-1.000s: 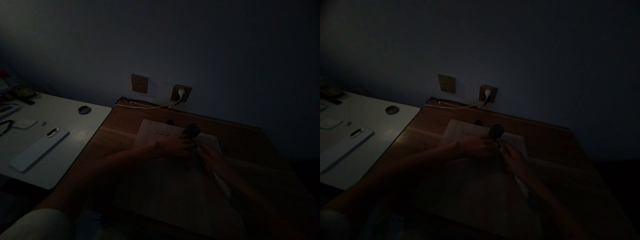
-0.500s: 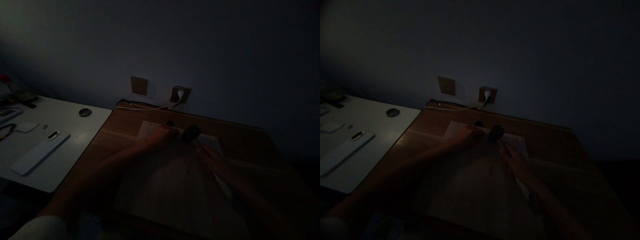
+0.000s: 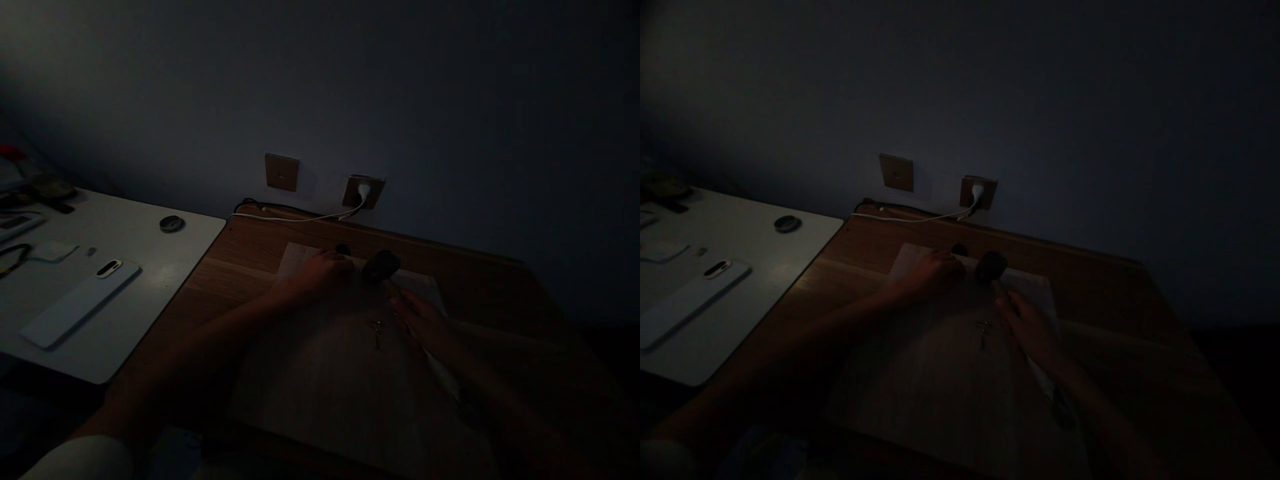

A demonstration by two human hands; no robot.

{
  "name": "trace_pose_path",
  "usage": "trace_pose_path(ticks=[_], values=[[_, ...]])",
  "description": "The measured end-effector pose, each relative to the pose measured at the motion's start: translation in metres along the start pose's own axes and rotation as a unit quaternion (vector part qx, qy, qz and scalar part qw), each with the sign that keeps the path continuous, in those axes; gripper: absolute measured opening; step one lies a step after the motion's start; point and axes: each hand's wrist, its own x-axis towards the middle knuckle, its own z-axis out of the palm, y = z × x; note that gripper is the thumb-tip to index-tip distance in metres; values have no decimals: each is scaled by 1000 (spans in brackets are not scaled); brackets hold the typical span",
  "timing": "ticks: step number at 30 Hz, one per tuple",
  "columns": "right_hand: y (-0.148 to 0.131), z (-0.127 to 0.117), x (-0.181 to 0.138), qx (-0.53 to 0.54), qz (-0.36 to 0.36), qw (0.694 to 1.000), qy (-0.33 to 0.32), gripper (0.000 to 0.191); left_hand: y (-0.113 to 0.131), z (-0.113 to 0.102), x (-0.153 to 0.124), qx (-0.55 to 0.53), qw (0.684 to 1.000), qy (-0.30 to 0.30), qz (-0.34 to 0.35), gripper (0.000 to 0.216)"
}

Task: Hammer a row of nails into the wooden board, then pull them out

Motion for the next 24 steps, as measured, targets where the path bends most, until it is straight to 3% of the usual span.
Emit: trace_pose_path(ticks=[7,12,15,18,24], values=[[-27,5,-9,-29,-27,999,2,42,-2,7,0,1,999,19,-40,59],[-33,7,-12,-79,-37,996,1,40,0,5,0,2,999,14,-43,69],[-30,8,-11,-109,-63,992,-3,41,0,3,-1,8,999,6,-46,69],[-24,5,-12,-77,-29,996,-21,45,-2,2,-1,23,999,2,-33,66],[-6,-13,-10,-45,-4,999,26,45,7,-7,0,114,991,13,64,39]])
